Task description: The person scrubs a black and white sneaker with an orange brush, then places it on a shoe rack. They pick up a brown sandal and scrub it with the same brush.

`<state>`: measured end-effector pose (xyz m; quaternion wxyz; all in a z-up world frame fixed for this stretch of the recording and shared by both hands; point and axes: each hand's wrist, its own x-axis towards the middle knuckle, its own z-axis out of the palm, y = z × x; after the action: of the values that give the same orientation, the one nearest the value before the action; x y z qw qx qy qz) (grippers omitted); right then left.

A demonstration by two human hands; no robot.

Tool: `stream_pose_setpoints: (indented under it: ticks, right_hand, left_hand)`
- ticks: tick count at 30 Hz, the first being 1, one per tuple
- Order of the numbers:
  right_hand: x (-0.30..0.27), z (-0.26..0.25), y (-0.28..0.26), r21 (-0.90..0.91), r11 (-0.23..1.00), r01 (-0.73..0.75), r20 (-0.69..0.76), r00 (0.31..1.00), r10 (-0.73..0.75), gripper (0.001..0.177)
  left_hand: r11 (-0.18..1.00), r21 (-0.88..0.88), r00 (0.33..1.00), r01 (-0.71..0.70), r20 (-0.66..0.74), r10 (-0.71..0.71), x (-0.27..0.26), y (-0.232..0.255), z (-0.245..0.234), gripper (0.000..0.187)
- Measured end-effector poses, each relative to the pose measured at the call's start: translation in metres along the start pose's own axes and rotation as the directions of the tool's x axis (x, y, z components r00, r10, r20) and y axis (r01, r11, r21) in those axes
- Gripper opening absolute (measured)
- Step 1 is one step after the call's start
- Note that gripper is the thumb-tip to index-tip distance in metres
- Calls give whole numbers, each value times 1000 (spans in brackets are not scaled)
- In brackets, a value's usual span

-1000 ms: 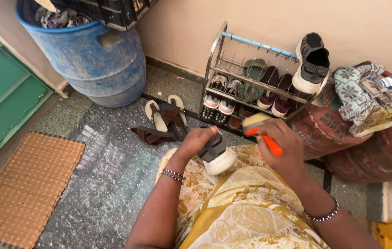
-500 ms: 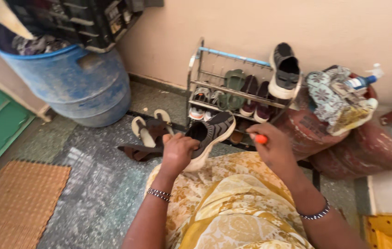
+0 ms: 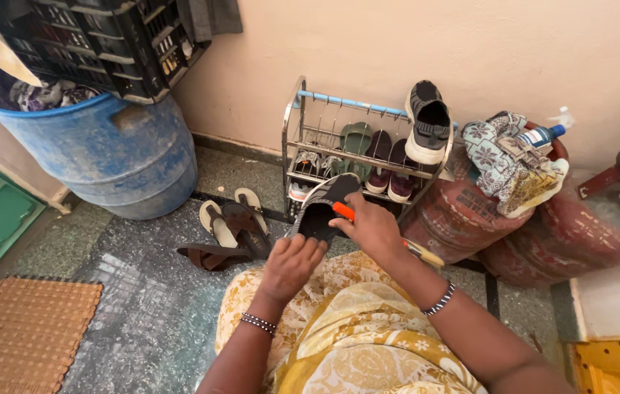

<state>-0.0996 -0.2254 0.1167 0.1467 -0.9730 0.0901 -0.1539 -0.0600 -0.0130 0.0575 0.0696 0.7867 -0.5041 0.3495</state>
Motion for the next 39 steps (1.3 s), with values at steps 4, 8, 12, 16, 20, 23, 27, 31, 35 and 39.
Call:
stream_pose_setpoints:
  ticks: [4,8,12,16,20,23,27,31,35,39]
  right_hand:
    - [9,23,6,-21,1000,7,-42,999,-8,39]
    - [7,30,7,-4,996,92,-131,987,-92,31]
    - [-5,26,0,47,992,114,-164,981,-105,34]
    - [-25,35,-9,23,977,210,-206,958,-201,34]
    - [-40,48,-16,2,943,333,-300,900,-317,31]
    - [-44,53,-17,-13,919,394,-354,858,-373,23]
    - [-44,53,-12,-31,903,429,-351,841,-412,12]
    - [-47,50,-10,-39,851,523,-337,795,-504,13]
    - [-45,44,-16,7,818,575,-214,800,-560,20]
    - [-38,16,-23,293,916,275,81,947,-310,38]
  left_hand:
    - [1000,-13,989,-25,-148,22,2,3,-8,29]
    - [998,-64,980,-8,-201,-5,-1,7,-9,31]
    - [930,-297,976,218,64,-208,9,15,2,24]
    - [785,-445,885,431,40,-463,12,17,2,25]
    - [616,-393,731,682,385,-564,12,19,15,23]
    - [317,-478,564,819,573,-595,2,21,42,28]
    - [-351,-768,527,535,629,-572,-6,28,78,36]
    - [-903,-417,558,104,776,-294,-7,37,78,42]
    - [-934,-352,441,-53,831,-338,-4,36,78,37]
    - [-884,-403,393,-235,793,-466,-8,24,81,33]
